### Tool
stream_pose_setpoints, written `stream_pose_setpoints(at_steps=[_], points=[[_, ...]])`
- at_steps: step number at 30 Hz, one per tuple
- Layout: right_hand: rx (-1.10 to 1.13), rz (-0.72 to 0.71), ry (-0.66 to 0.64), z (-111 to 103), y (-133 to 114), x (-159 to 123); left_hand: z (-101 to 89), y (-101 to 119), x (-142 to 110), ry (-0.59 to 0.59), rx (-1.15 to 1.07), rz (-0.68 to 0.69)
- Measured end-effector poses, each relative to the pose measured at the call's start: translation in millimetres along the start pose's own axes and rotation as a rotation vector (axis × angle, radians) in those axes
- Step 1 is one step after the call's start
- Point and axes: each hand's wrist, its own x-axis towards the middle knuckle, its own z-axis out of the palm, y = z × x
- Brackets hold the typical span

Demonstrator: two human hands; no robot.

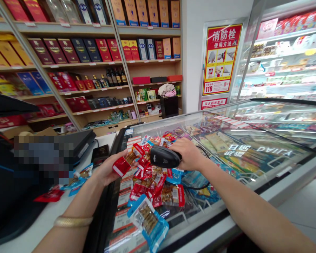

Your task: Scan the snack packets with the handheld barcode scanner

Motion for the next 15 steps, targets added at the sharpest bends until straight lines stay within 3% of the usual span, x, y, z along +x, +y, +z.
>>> stream_pose_setpoints(at_steps=[4, 7, 11, 13, 15], points=[[-0.039, 0.071, 0.066, -0.5, 6.9, -2.3, 8.9, -12.9, 4.7, 0.076, 0.206, 0.534], [-0.059, 0.105, 0.109, 0.9, 12.5, -3.9, 14.6, -25.9, 10.9, -0.049, 0.578, 0.840], [-0.060, 0.122, 0.119, 4.9, 16.9, -6.1, 18.1, -37.0, 15.1, -0.258, 0.867, 0.903], [-0.061, 0.124, 0.118, 7.0, 18.3, -7.3, 17.4, -37.4, 15.0, -0.270, 0.891, 0.928], [-0.061, 0.121, 0.130, 8.8, 19.7, -8.4, 14.4, -34.6, 15.1, -0.203, 0.899, 0.974]])
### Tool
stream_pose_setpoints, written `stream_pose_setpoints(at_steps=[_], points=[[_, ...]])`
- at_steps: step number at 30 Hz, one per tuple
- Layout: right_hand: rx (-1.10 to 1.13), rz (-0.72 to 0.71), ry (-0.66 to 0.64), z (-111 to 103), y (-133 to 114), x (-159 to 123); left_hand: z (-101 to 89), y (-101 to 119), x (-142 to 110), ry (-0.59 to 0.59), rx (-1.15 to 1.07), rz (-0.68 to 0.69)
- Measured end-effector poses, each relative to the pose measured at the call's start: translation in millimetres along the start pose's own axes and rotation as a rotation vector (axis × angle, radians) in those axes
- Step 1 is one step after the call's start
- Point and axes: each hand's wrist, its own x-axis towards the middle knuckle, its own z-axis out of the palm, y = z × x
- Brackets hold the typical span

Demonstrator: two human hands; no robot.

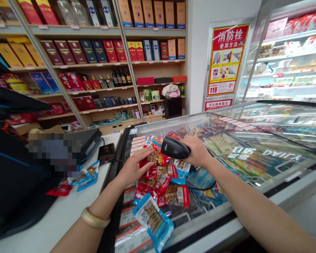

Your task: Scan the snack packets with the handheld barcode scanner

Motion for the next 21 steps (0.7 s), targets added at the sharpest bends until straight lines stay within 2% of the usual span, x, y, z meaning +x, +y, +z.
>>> stream_pose_setpoints(at_steps=[4, 7, 10, 13, 15, 18, 21], points=[[-0.002, -0.014, 0.044, 2.2, 3.2, -2.0, -21.6, -8.3, 0.1, 0.235, 0.275, -0.082], [0.000, -0.004, 0.061, 2.7, 5.7, -3.0, -51.4, -21.4, -7.7, 0.362, 0.616, -0.339], [-0.006, 0.004, 0.051, 2.6, 7.3, -3.4, -84.9, -40.9, -24.4, 0.377, 0.850, -0.722], [-0.016, 0.002, 0.047, 3.4, 7.9, -3.8, -108.6, -62.5, -40.5, 0.338, 0.856, -1.058], [-0.012, 0.007, 0.048, 4.9, 7.9, -4.1, -115.3, -73.8, -45.9, 0.290, 0.810, -1.195], [-0.003, 0.018, 0.048, 8.1, 8.2, -4.7, -115.6, -83.1, -46.2, 0.217, 0.768, -1.228], [-0.006, 0.018, 0.040, 10.6, 8.8, -5.1, -115.2, -86.7, -44.3, 0.207, 0.756, -1.113]])
